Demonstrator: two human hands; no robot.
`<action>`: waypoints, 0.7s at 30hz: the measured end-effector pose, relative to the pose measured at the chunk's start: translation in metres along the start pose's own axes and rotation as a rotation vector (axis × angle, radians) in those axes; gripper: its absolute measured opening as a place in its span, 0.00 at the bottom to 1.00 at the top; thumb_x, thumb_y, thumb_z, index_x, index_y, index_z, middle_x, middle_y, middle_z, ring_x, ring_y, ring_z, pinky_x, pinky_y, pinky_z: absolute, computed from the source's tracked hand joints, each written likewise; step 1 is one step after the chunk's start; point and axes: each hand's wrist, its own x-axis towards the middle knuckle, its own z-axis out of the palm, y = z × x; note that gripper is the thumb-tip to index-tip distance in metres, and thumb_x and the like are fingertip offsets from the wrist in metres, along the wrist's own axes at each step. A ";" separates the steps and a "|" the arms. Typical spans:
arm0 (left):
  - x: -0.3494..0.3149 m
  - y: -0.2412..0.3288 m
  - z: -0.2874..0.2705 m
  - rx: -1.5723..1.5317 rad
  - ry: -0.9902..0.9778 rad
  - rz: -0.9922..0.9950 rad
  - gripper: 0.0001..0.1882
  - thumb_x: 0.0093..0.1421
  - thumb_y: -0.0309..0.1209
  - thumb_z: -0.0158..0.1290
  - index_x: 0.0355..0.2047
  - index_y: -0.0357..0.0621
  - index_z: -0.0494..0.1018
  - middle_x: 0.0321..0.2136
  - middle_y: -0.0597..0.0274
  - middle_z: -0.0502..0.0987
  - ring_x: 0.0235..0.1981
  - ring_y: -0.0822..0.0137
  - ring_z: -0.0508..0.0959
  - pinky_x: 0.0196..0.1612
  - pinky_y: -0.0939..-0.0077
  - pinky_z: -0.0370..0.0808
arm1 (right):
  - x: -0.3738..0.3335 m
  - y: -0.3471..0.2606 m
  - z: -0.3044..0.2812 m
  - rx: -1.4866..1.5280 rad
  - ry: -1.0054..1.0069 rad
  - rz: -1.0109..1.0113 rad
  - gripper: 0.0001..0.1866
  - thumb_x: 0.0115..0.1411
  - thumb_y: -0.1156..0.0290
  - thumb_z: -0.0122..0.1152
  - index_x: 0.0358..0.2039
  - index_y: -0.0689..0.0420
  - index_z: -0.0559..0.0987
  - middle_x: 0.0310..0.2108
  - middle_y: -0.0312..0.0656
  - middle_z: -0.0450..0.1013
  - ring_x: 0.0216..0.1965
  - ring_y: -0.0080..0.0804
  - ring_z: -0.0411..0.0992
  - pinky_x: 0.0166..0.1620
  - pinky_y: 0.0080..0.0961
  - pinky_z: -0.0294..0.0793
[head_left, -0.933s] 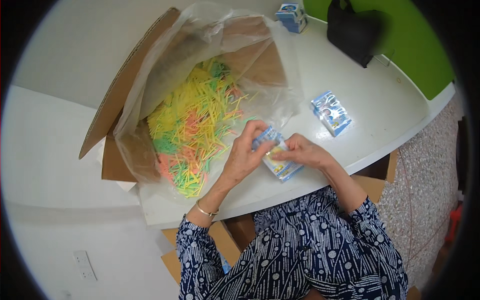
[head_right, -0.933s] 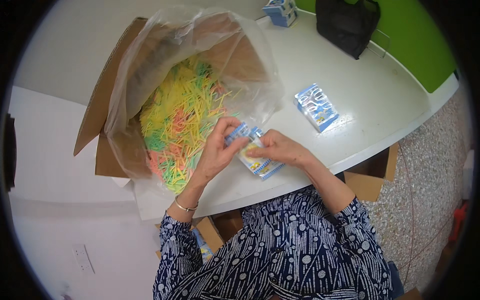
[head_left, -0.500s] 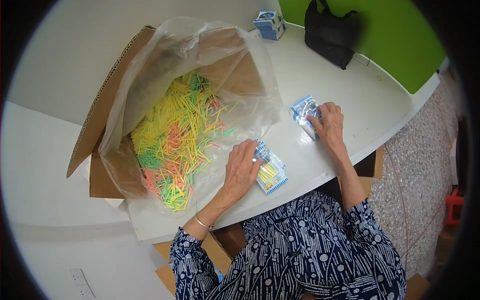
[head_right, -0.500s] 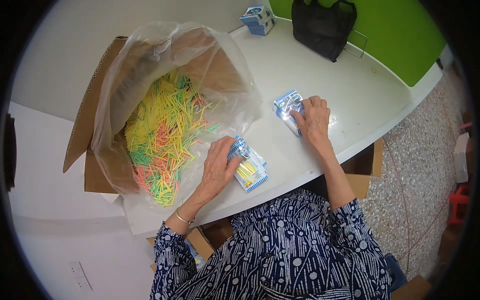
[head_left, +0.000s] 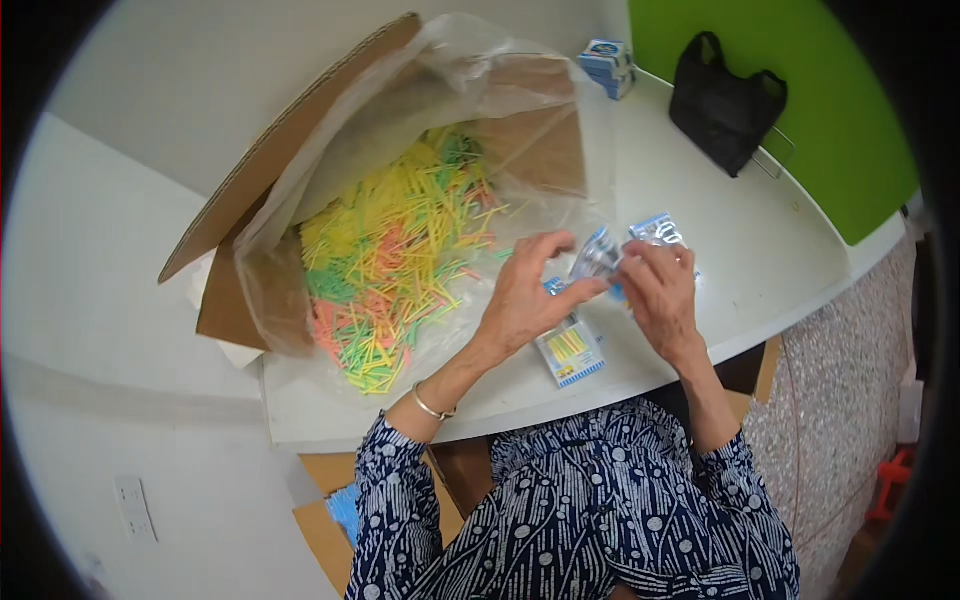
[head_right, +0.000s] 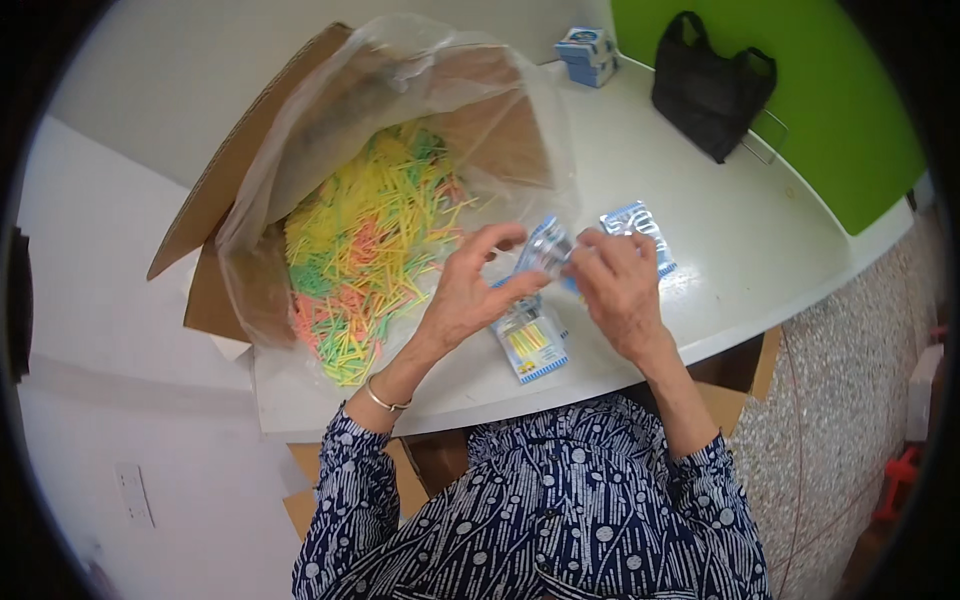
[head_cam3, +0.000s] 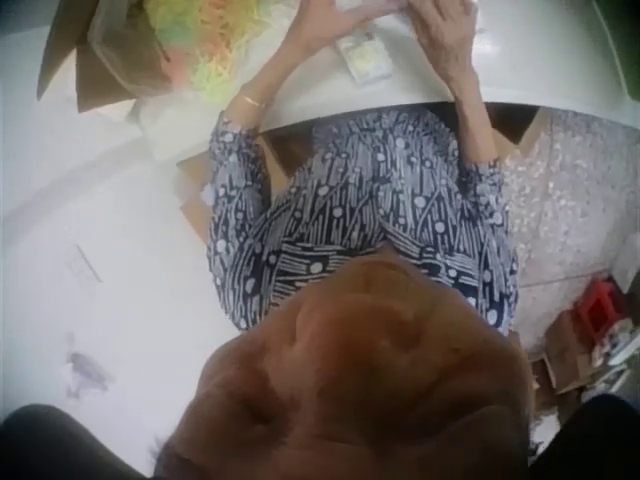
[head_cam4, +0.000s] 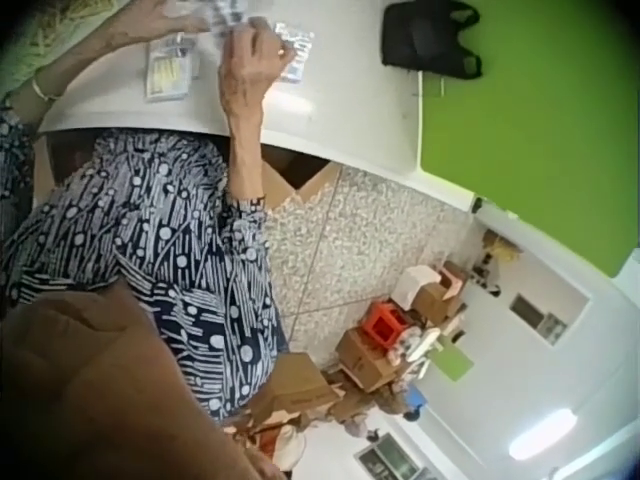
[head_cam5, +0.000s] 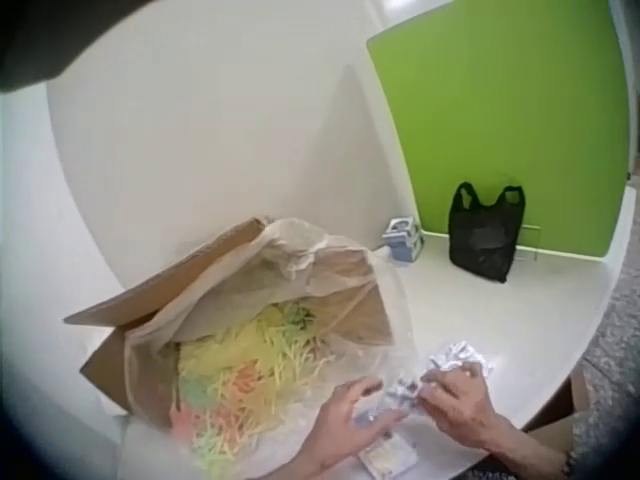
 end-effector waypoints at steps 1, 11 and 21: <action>0.002 0.003 -0.003 -0.003 -0.069 0.002 0.18 0.53 0.33 0.59 0.42 0.38 0.72 0.35 0.57 0.76 0.37 0.67 0.74 0.43 0.73 0.70 | 0.002 -0.009 0.002 0.014 0.002 -0.015 0.13 0.48 0.77 0.64 0.35 0.57 0.74 0.41 0.43 0.70 0.41 0.38 0.69 0.44 0.35 0.61; -0.029 -0.028 -0.022 0.154 0.035 -0.044 0.07 0.55 0.28 0.53 0.32 0.36 0.76 0.26 0.56 0.77 0.26 0.65 0.75 0.30 0.74 0.69 | 0.017 -0.032 0.034 0.738 -0.299 0.435 0.09 0.52 0.72 0.62 0.30 0.65 0.78 0.23 0.42 0.72 0.26 0.30 0.69 0.31 0.24 0.67; -0.034 -0.041 -0.033 0.185 0.018 0.021 0.07 0.55 0.31 0.53 0.28 0.41 0.76 0.20 0.53 0.73 0.25 0.53 0.72 0.33 0.63 0.67 | 0.020 -0.044 0.040 0.841 -0.416 0.476 0.11 0.56 0.69 0.59 0.26 0.67 0.76 0.18 0.44 0.69 0.20 0.28 0.64 0.26 0.24 0.64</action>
